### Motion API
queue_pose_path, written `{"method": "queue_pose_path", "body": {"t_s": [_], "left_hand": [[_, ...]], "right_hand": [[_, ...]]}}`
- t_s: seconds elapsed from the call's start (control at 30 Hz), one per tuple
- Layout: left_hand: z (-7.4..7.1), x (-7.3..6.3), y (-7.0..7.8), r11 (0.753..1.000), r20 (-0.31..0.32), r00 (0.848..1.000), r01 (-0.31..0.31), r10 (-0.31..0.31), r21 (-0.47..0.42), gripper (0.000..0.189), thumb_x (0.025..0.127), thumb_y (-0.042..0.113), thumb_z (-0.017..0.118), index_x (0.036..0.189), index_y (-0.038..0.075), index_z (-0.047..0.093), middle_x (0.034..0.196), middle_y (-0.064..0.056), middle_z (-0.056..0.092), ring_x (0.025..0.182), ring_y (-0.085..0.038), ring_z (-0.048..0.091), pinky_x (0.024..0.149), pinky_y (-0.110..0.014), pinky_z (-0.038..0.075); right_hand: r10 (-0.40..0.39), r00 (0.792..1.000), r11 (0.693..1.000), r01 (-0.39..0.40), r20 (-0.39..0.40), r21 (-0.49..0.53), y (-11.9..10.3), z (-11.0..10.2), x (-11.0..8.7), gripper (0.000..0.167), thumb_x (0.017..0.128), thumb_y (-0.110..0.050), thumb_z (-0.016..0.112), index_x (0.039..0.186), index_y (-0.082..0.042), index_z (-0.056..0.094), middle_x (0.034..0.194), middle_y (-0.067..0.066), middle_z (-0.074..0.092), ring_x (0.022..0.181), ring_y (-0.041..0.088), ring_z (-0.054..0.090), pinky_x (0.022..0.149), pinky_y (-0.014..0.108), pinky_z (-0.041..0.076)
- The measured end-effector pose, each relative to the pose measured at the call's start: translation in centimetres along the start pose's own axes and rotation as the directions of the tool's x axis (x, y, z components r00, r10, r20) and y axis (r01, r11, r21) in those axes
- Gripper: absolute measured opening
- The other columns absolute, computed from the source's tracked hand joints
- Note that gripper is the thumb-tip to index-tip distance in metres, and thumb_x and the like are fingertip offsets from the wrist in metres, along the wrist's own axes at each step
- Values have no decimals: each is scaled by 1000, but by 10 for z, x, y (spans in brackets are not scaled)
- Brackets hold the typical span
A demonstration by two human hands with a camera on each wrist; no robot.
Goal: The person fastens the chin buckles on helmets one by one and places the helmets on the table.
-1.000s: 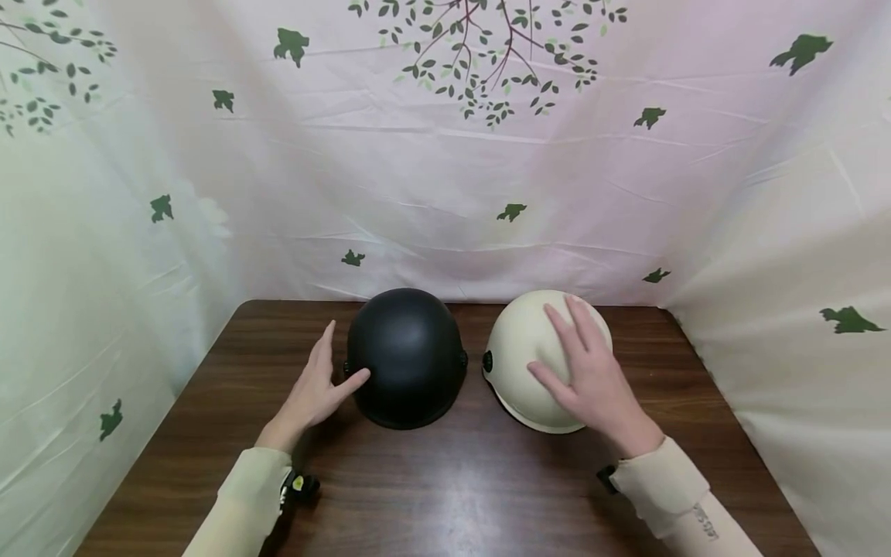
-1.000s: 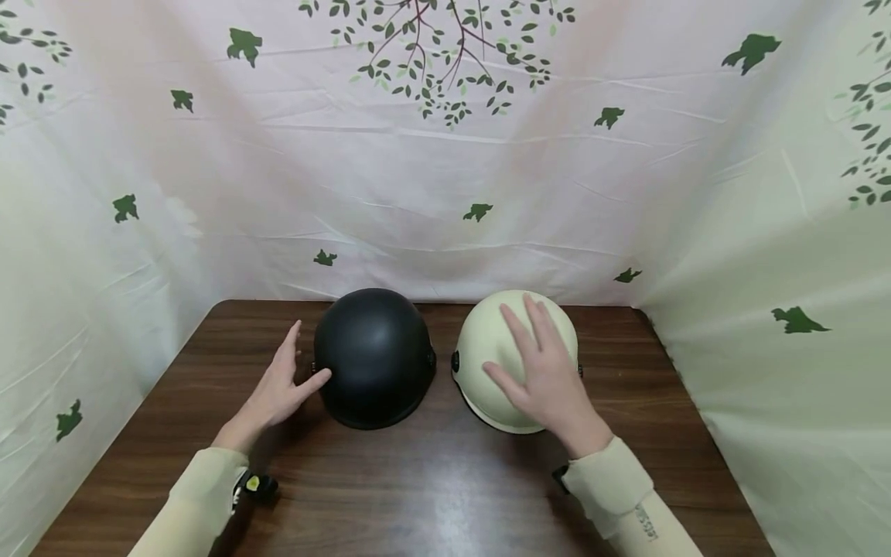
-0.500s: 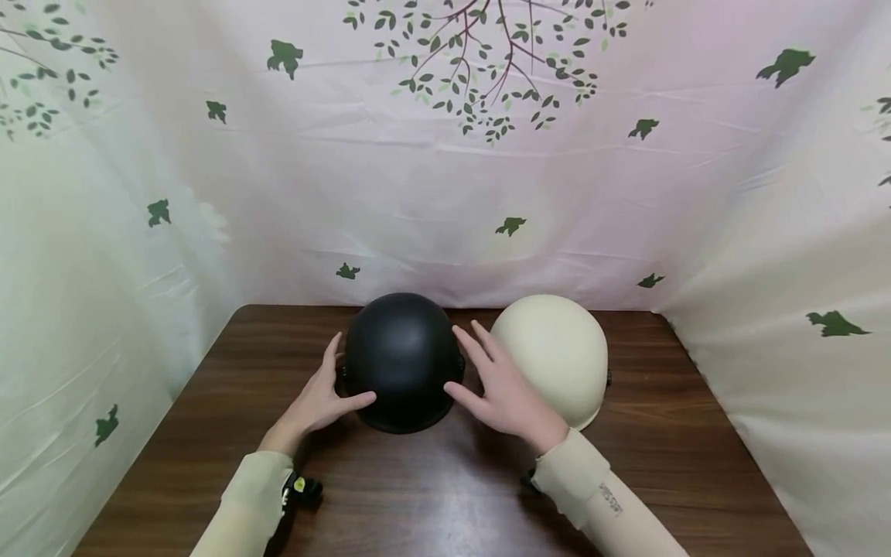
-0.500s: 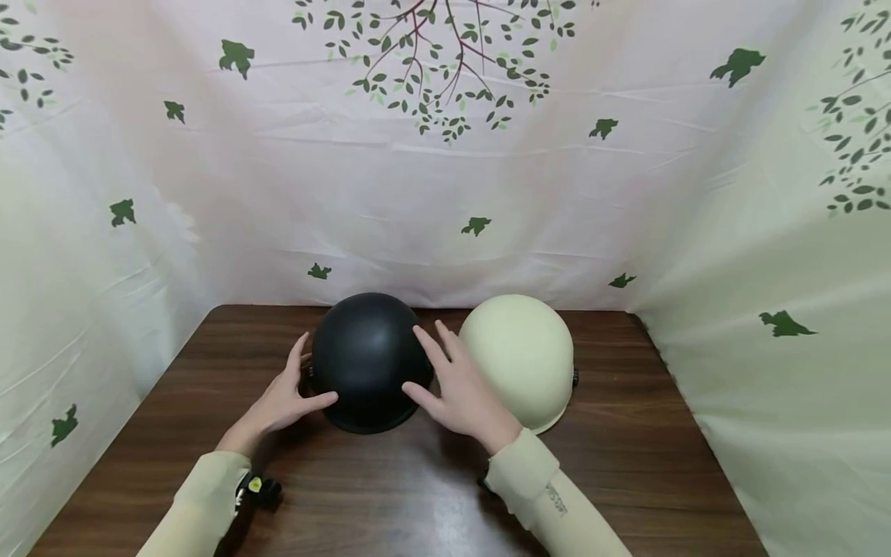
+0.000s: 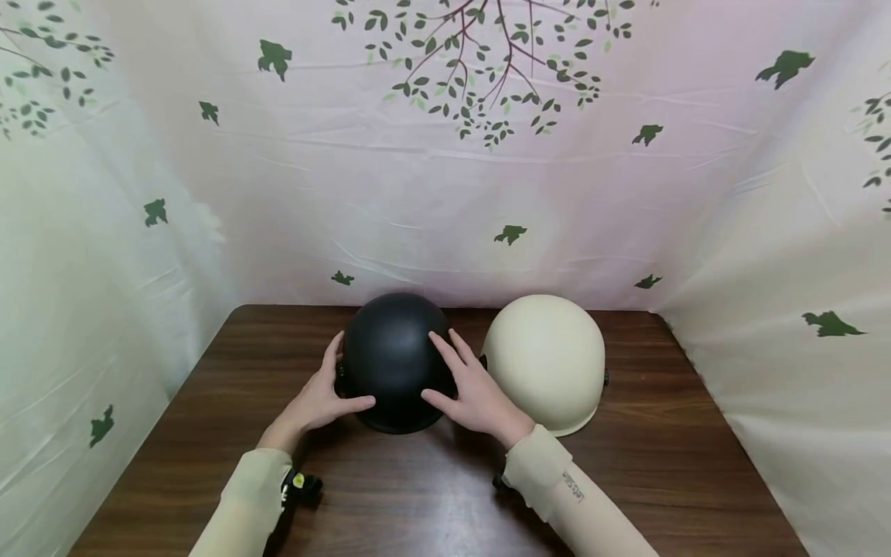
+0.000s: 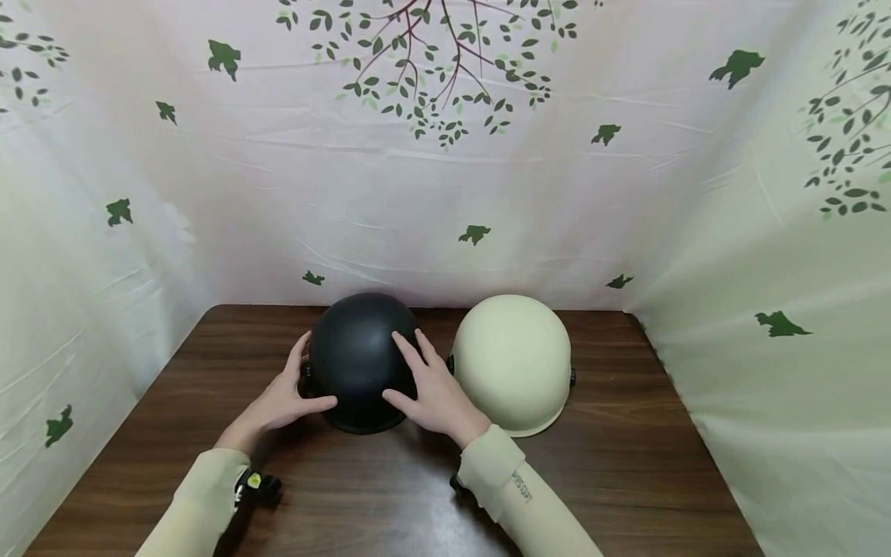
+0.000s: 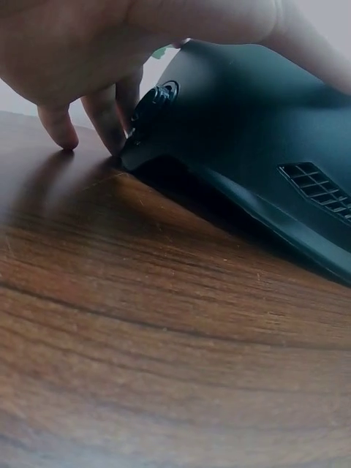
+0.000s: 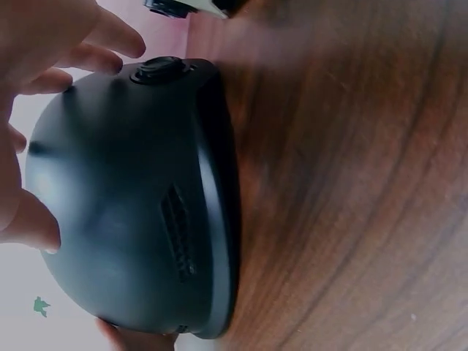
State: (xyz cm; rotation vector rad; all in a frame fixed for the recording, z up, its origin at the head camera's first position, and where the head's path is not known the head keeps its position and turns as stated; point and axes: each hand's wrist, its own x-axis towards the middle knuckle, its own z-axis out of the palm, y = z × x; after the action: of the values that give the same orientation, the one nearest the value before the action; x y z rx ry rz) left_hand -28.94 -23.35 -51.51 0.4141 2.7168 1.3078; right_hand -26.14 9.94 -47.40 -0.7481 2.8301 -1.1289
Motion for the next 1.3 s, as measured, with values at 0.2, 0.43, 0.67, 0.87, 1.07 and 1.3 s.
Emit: {"method": "queue_pose_path", "body": {"t_s": [0.2,0.43,0.67,0.87,1.07,1.3], "left_hand": [[2,-1,-2,1000,-4,1000,-7,7,-6,133,86,44,90,176,25,-7,174,-31,31,158,-56,37,117,-85,34],[2,-3,-2,999,-24,1000,-14,13,-31,132,86,41,91,176,25,-3,175,-29,30,160,-53,33,117,-86,32],[2,-6,-2,1000,-46,999,0,-1,-24,132,84,41,93,176,25,-1,174,-28,32,159,-52,34,116,-87,32],[3,-7,-2,1000,-66,998,3,-4,-19,133,82,42,94,176,34,-1,173,-27,36,158,-52,36,116,-87,33],[3,-8,2,1000,-87,996,-3,1,-17,134,81,43,96,176,36,2,171,-25,39,156,-49,39,116,-86,34],[-1,-9,14,1000,-93,996,-1,2,7,134,79,49,96,175,43,2,174,-21,36,157,-46,38,118,-86,32]], "right_hand": [[-8,1000,1000,9,-28,20,0,5,-1,88,105,-44,73,175,-33,23,183,21,13,153,50,50,117,67,49],[-5,998,1000,5,-66,-7,-1,9,-1,86,103,-42,76,174,-33,28,183,19,19,152,47,53,115,64,52],[-29,993,997,21,-117,-68,-3,18,-4,91,101,-44,79,175,-30,27,181,20,22,148,48,57,112,61,56],[-46,989,996,34,-139,-83,-4,21,-5,90,101,-45,79,174,-27,29,179,24,25,148,50,55,112,65,54],[-22,992,998,14,-122,-68,-3,20,-7,94,100,-48,79,175,-28,26,181,22,21,151,49,52,115,64,52],[-23,988,999,18,-153,-29,2,22,-11,97,99,-47,80,175,-29,23,181,21,20,151,48,52,115,64,52]]}}
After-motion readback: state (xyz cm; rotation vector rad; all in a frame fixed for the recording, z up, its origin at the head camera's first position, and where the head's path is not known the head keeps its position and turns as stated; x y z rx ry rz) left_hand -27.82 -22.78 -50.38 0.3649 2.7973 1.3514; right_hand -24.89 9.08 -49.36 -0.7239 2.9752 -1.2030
